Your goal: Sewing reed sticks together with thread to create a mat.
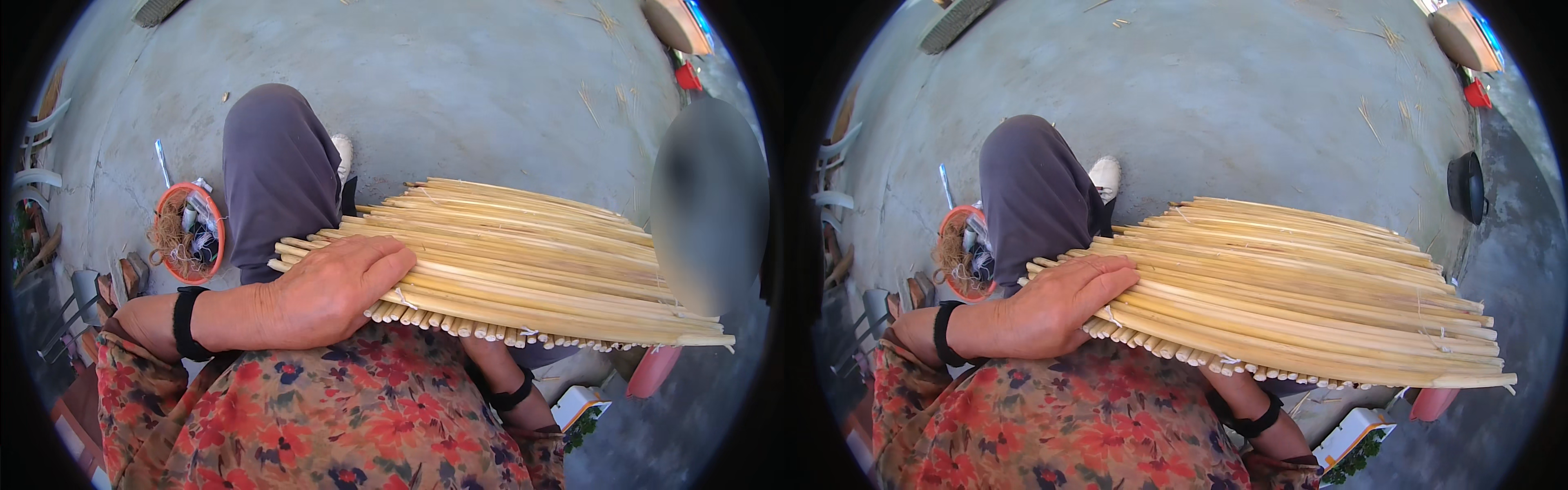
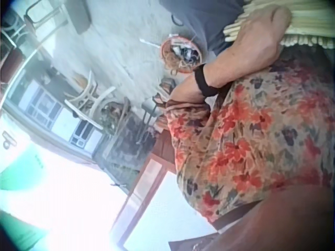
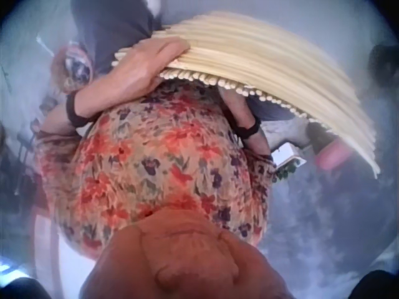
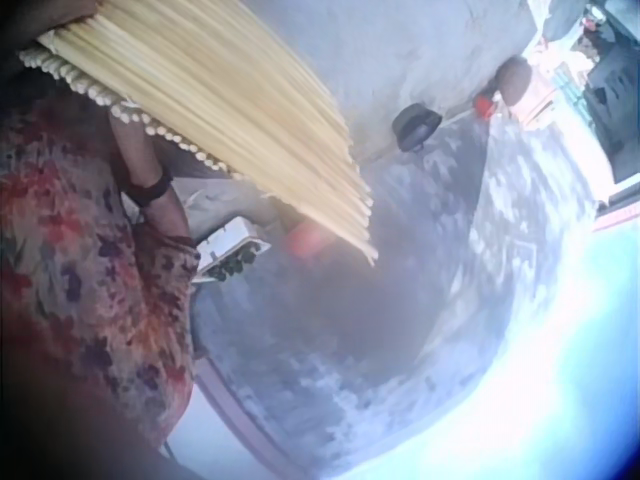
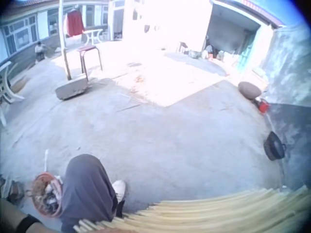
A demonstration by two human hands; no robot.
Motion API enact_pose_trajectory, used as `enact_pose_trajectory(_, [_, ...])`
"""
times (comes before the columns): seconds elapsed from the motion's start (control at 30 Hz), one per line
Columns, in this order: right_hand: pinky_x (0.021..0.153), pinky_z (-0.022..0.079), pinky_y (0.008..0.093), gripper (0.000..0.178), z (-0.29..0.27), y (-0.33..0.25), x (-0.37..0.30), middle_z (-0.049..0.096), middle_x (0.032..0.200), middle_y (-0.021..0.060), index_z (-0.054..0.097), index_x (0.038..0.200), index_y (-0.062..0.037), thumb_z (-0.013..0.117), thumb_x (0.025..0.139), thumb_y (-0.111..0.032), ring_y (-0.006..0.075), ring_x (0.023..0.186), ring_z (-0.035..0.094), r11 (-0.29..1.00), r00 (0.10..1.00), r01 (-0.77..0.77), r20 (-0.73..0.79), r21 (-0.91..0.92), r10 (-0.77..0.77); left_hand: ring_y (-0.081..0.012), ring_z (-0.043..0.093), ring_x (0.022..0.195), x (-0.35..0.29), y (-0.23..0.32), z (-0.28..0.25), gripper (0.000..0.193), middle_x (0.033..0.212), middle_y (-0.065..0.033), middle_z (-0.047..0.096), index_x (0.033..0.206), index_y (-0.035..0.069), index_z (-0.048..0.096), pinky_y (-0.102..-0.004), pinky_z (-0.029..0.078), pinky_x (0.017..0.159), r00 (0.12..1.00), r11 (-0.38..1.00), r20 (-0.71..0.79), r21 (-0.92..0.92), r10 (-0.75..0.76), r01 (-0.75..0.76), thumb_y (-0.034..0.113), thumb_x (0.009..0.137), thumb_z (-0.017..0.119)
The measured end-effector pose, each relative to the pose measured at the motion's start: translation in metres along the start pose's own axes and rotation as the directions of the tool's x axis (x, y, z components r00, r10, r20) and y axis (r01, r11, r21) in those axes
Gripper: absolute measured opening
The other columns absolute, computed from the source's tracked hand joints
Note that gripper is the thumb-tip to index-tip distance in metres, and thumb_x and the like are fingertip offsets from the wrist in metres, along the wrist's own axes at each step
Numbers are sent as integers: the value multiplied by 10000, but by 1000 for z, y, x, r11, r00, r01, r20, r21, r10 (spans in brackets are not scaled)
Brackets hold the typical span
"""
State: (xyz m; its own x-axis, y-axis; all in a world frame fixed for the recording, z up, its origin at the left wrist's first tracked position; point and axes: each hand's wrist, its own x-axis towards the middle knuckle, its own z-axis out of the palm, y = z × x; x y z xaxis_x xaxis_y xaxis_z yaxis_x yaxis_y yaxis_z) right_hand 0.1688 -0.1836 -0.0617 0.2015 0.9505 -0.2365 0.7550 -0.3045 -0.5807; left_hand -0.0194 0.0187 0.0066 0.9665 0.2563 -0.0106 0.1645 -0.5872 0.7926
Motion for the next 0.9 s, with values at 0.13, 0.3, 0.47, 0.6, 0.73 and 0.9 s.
enact_pose_trajectory(0.13, [955, 313, 474, 266, 3, 1, 8, 512, 1170, 168, 512, 1162, -116, 469, 904, -161, 333, 1094, 460, 988, 999, 44, 6, -149, -44, -374, 516, 1021, 1, -5, 3, 527, 1125, -232, 491, 1169, -41, 396, -423, 429, 869, 999, 999, -7, 12, 53, -52, -19, 677, 583])
enact_pose_trajectory(0.3, [953, 319, 467, 271, 10, 0, 29, 513, 1168, 162, 506, 1166, -111, 467, 905, -172, 326, 1093, 462, 962, 996, 88, 23, -258, -85, -378, 523, 1004, 1, -3, 1, 511, 1116, -238, 492, 1157, -49, 402, -423, 438, 855, 998, 998, 14, 9, 64, -64, -31, 674, 569])
enact_pose_trajectory(0.47, [948, 339, 442, 295, 2, -5, 39, 517, 1163, 143, 489, 1178, -96, 468, 903, -202, 300, 1090, 471, 999, 999, 36, -13, -4, -36, -380, 525, 1000, 3, -2, -1, 508, 1119, -244, 490, 1152, -53, 406, -416, 442, 852, 997, 998, 29, 5, 69, -69, -31, 671, 567])
enact_pose_trajectory(0.6, [944, 355, 422, 319, -7, -14, 34, 520, 1158, 128, 475, 1188, -85, 469, 902, -226, 278, 1088, 477, 661, 962, -257, 117, 705, 248, -383, 526, 997, 2, -2, -1, 495, 1121, -247, 489, 1140, -55, 419, -416, 444, 850, 995, 996, 38, 10, 92, -92, -32, 668, 566])
enact_pose_trajectory(0.73, [939, 370, 403, 346, -7, -24, 40, 522, 1154, 112, 462, 1198, -73, 471, 901, -250, 257, 1086, 483, -90, 889, -335, 346, 938, 301, -382, 525, 1001, 2, -3, -2, 497, 1120, -250, 489, 1138, -57, 420, -418, 446, 848, 995, 996, 49, -5, 92, -92, -34, 663, 567])
enact_pose_trajectory(0.9, [934, 390, 378, 382, -13, -37, 45, 526, 1149, 93, 444, 1211, -58, 472, 900, -279, 231, 1084, 492, -440, 884, -260, 395, 860, 249, -389, 531, 986, 3, -7, 0, 513, 1105, -245, 499, 1146, -53, 407, -423, 452, 837, 993, 993, 18, 5, 116, -116, -33, 661, 574])
